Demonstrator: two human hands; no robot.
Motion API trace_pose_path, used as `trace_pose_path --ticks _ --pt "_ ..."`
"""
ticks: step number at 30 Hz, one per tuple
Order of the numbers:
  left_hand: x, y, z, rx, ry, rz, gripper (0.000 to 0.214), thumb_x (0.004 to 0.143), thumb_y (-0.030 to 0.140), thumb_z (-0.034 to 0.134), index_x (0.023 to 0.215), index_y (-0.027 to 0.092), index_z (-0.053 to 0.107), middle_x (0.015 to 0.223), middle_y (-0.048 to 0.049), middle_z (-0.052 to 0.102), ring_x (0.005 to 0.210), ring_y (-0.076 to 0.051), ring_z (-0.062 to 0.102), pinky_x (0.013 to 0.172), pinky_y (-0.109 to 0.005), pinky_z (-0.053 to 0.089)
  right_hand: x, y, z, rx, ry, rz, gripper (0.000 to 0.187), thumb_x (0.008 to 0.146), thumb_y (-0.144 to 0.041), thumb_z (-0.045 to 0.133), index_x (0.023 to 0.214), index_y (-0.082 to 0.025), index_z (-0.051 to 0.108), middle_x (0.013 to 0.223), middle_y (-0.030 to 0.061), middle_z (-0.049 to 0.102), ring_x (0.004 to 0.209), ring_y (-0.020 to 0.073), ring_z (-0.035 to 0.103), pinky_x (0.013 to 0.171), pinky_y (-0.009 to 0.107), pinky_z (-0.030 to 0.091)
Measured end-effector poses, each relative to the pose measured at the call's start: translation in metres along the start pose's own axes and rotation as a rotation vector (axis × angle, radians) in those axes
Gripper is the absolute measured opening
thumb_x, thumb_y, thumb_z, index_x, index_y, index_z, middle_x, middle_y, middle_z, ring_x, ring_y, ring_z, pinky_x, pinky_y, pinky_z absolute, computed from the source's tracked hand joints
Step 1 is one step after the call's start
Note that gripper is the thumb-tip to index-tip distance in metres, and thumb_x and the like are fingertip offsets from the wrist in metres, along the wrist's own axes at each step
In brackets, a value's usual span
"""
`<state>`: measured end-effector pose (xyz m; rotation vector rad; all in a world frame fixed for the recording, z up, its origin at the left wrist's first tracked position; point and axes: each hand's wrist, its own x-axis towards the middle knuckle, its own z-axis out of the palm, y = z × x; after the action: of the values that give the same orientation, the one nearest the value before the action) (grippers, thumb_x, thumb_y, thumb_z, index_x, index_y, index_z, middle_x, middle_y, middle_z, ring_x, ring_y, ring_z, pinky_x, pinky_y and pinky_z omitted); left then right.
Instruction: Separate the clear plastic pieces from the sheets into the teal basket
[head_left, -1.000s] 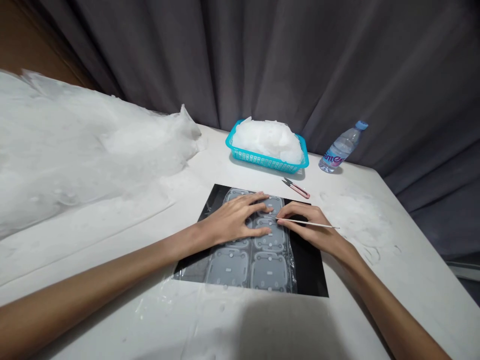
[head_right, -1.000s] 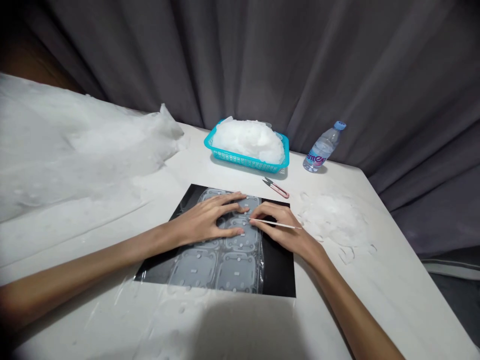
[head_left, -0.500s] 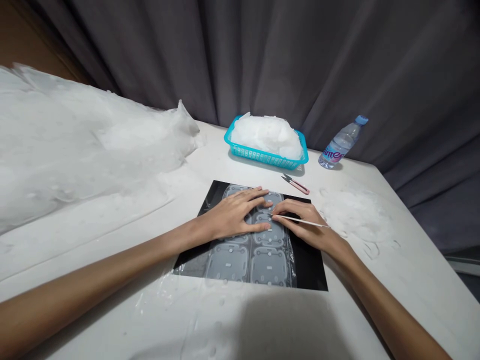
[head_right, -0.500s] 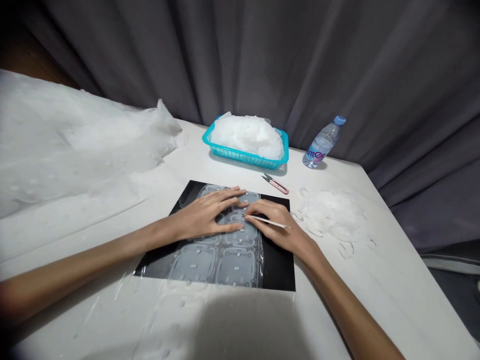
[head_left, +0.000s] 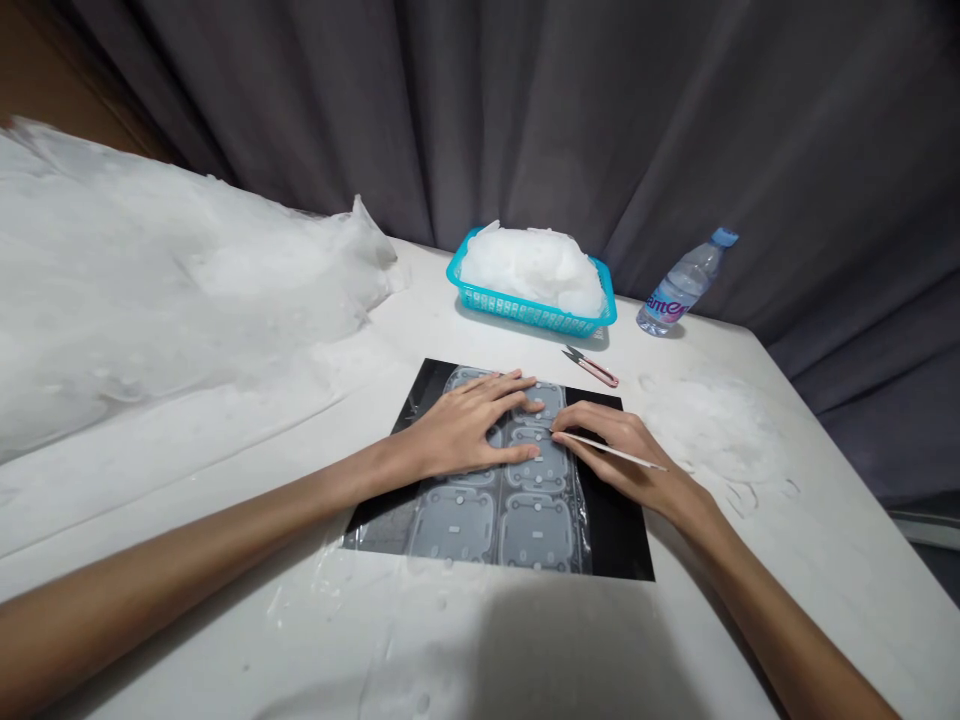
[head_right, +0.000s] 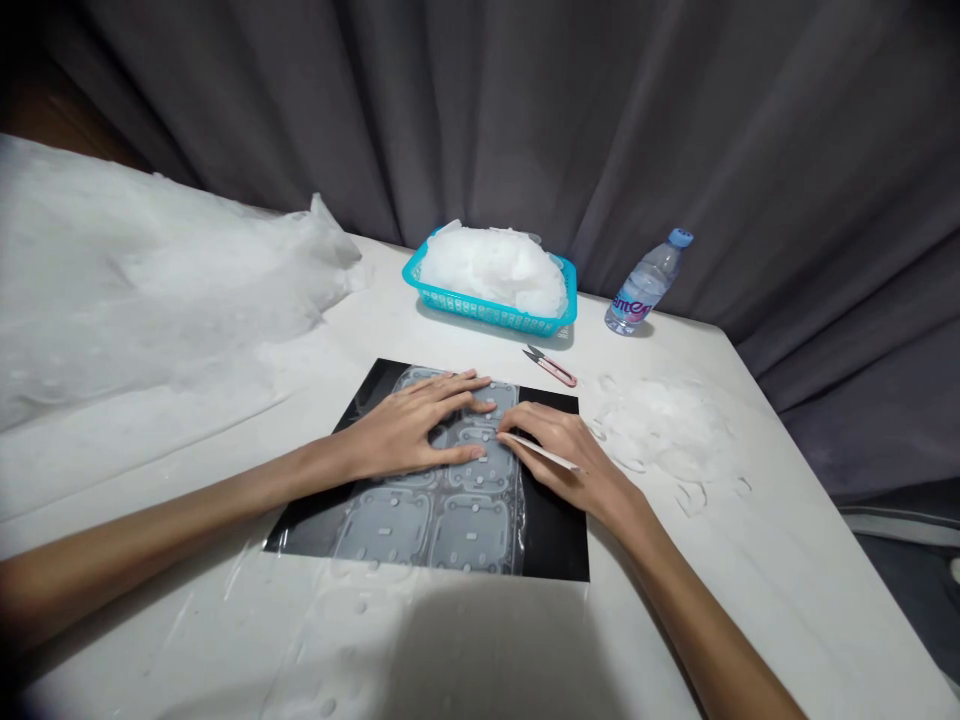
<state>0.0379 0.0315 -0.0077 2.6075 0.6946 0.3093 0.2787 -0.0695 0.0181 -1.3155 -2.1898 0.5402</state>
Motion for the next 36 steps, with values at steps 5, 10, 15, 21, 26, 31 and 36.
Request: trace_pose_path --ticks 5,10,15,21,26,31,36 --pt "0.001 0.0 0.0 -0.01 0.006 0.0 0.068 0.095 0.071 0.058 0.145 0.026 0.059 0.168 -0.0049 0.041 0.157 -0.031 0.033 0.129 -0.051 0.027 0.002 0.002 0.006 -0.048 0.014 -0.047 0.015 0.108 -0.027 0.051 0.112 -0.025 0.065 0.111 0.0075 0.073 0.103 0.0232 0.07 0.093 0.039 0.055" --pt "0.001 -0.001 0.002 -0.024 0.024 0.007 0.066 0.095 0.071 0.058 0.142 0.024 0.06 0.167 -0.0065 0.042 0.157 -0.031 0.034 0.129 -0.05 0.026 0.0 0.016 0.021 -0.249 0.033 -0.14 0.021 0.109 -0.029 0.048 0.118 -0.023 0.067 0.114 0.0104 0.073 0.108 0.0254 0.069 0.091 0.04 0.058" --pt "-0.001 -0.003 0.002 -0.05 0.015 -0.003 0.074 0.095 0.074 0.055 0.152 0.027 0.05 0.171 -0.0073 0.034 0.157 -0.033 0.033 0.129 -0.052 0.025 0.002 0.02 0.033 -0.383 0.077 -0.168 0.031 0.11 -0.028 0.044 0.132 -0.022 0.064 0.127 0.0134 0.071 0.116 0.028 0.066 0.096 0.045 0.057" --pt "0.0 -0.001 -0.001 -0.065 -0.049 -0.096 0.112 0.092 0.08 0.051 0.169 0.014 0.004 0.175 -0.018 0.015 0.16 -0.037 0.024 0.129 -0.052 0.024 0.031 0.037 0.012 -0.31 0.364 -0.029 0.03 0.109 -0.024 0.039 0.114 -0.018 0.069 0.111 0.0147 0.073 0.105 0.0288 0.066 0.098 0.048 0.053" --pt "-0.004 0.0 -0.004 -0.094 -0.012 -0.075 0.109 0.092 0.08 0.052 0.169 0.02 0.006 0.176 -0.0162 0.013 0.16 -0.038 0.023 0.127 -0.054 0.026 0.044 0.058 -0.026 -0.184 0.657 0.207 0.029 0.105 -0.037 0.049 0.101 -0.02 0.072 0.104 0.0115 0.075 0.101 0.0285 0.068 0.095 0.046 0.053" --pt "-0.004 -0.003 -0.007 -0.235 0.165 -0.063 0.062 0.1 0.072 0.045 0.136 0.024 0.06 0.149 -0.0117 0.058 0.138 -0.03 0.052 0.12 -0.05 0.039 0.039 0.01 -0.034 0.008 0.4 0.162 0.021 0.101 -0.035 0.059 0.097 -0.022 0.075 0.1 0.0077 0.075 0.096 0.0251 0.07 0.088 0.039 0.053" --pt "0.004 -0.011 -0.01 -0.467 0.166 -0.26 0.071 0.106 0.069 0.022 0.104 0.026 0.079 0.106 -0.0065 0.076 0.11 -0.027 0.065 0.107 -0.047 0.048 0.037 -0.033 -0.032 0.25 -0.04 0.076 0.024 0.104 -0.038 0.058 0.114 -0.027 0.077 0.102 0.0033 0.076 0.094 0.0209 0.07 0.088 0.036 0.055"
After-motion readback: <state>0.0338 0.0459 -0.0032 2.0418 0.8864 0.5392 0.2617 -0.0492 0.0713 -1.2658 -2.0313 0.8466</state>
